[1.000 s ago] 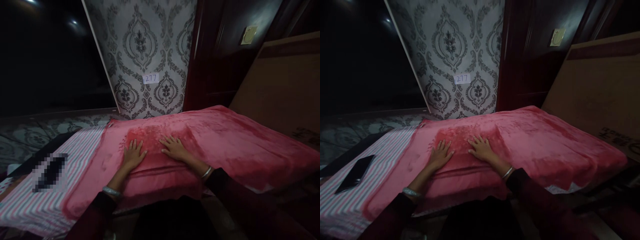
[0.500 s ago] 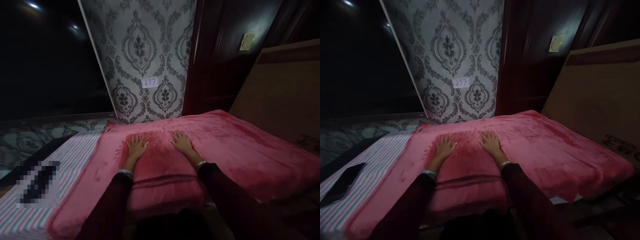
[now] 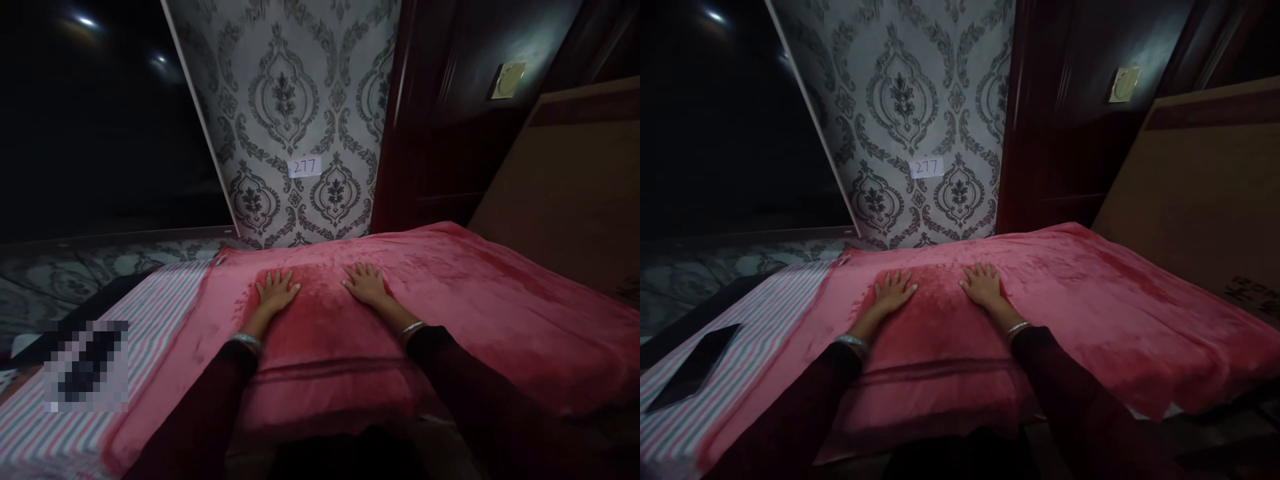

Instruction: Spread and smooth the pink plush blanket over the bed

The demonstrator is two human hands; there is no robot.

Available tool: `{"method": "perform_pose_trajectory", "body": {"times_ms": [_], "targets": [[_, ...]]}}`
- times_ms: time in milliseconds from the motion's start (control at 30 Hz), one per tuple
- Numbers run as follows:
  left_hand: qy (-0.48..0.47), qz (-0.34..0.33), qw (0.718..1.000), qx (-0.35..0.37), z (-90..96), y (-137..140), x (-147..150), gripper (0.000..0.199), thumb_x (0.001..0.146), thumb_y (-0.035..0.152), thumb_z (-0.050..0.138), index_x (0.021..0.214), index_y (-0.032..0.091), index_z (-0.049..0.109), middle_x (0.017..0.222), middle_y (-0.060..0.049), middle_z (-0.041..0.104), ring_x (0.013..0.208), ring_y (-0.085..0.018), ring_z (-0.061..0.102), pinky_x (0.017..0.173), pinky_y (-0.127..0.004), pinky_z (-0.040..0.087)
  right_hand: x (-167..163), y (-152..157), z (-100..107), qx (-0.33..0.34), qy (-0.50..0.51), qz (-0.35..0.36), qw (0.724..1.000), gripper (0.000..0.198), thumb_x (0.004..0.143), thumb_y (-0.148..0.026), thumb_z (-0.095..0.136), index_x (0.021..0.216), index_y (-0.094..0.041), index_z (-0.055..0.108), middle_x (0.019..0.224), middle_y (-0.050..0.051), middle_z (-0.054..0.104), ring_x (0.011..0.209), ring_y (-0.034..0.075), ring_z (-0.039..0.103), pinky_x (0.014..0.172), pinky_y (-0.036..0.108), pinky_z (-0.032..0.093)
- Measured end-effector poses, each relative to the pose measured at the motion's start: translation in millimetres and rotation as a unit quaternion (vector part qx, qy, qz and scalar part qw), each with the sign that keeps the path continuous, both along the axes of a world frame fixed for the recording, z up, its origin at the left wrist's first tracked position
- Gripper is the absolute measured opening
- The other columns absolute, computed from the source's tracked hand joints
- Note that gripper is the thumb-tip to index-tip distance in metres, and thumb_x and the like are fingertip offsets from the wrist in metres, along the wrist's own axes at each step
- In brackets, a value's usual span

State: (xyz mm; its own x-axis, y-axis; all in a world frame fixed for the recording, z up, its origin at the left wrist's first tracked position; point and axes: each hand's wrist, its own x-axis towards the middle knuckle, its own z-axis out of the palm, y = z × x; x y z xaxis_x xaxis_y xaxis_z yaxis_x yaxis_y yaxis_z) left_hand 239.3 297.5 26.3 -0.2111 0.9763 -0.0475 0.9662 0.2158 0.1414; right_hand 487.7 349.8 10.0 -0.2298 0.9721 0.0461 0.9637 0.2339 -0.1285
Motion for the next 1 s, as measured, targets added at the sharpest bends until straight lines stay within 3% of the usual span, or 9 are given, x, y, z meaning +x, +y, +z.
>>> {"method": "perform_pose_trajectory", "body": {"times_ms": [67,167,233,367,533,800,1000], "targets": [[-0.007,-0.011,1.0,0.003,13.1,6.2,4.9,0.072,0.1,0.059,0.033,0.163,0.024,0.027,0.171,-0.012,0.017,0.157,-0.04,0.011,0.123,-0.067,0.013,-13.8,2.0,14.3,-0.02,0.021,0.006,1.0,0.058,0.106,-0.051,0.032,0.161,-0.033,0.035,0.169,0.009,0.026,0.155,0.039,0.019,0.119,0.065,0.02],[0.013,-0.07,0.996,0.059,20.3,16.2,20.9,0.065,0.101,0.051,0.032,0.162,0.027,0.031,0.171,-0.009,0.021,0.158,-0.037,0.014,0.124,-0.067,0.011,-38.9,3.8,22.3,0.003,0.053,0.048,0.997,0.056,0.107,-0.046,0.027,0.161,-0.034,0.035,0.17,0.006,0.025,0.155,0.037,0.02,0.119,0.065,0.02],[0.03,-0.104,0.991,0.077,11.4,20.7,33.1,0.061,0.102,0.046,0.033,0.16,0.029,0.036,0.17,-0.007,0.025,0.157,-0.035,0.017,0.123,-0.068,0.01,-52.2,3.0,14.2,0.028,0.048,0.073,0.996,0.055,0.107,-0.043,0.028,0.16,-0.033,0.038,0.168,0.006,0.029,0.153,0.035,0.025,0.119,0.064,0.021],[0.046,-0.097,0.991,0.08,-21.9,22.5,47.2,0.057,0.102,0.043,0.032,0.157,0.029,0.042,0.167,-0.007,0.032,0.155,-0.038,0.022,0.121,-0.073,0.011,-60.9,-0.7,-16.2,0.079,0.026,0.091,0.992,0.053,0.105,-0.038,0.034,0.156,-0.029,0.045,0.163,0.007,0.039,0.15,0.035,0.03,0.12,0.066,0.018],[0.044,-0.103,0.989,0.093,-35.9,22.4,46.2,0.057,0.102,0.043,0.031,0.156,0.029,0.043,0.167,-0.007,0.033,0.155,-0.04,0.023,0.12,-0.075,0.013,-58.5,-0.5,-30.1,0.091,0.023,0.092,0.991,0.054,0.104,-0.038,0.034,0.157,-0.031,0.043,0.163,0.007,0.04,0.15,0.035,0.031,0.119,0.067,0.019],[0.055,-0.101,0.988,0.101,-30.6,20.1,44.5,0.057,0.102,0.043,0.031,0.157,0.028,0.043,0.167,-0.007,0.033,0.154,-0.039,0.024,0.12,-0.074,0.014,-51.4,1.4,-12.4,0.061,0.006,0.097,0.993,0.054,0.106,-0.042,0.034,0.157,-0.029,0.043,0.164,0.007,0.038,0.15,0.033,0.032,0.121,0.062,0.019],[0.051,-0.102,0.989,0.091,-27.7,22.6,45.4,0.06,0.102,0.043,0.029,0.16,0.026,0.037,0.168,-0.008,0.029,0.155,-0.04,0.022,0.119,-0.075,0.013,-1.2,4.9,-5.8,0.045,0.004,-0.015,0.999,0.057,0.105,-0.048,0.034,0.157,-0.027,0.043,0.166,0.009,0.032,0.151,0.038,0.027,0.117,0.068,0.023]]}}
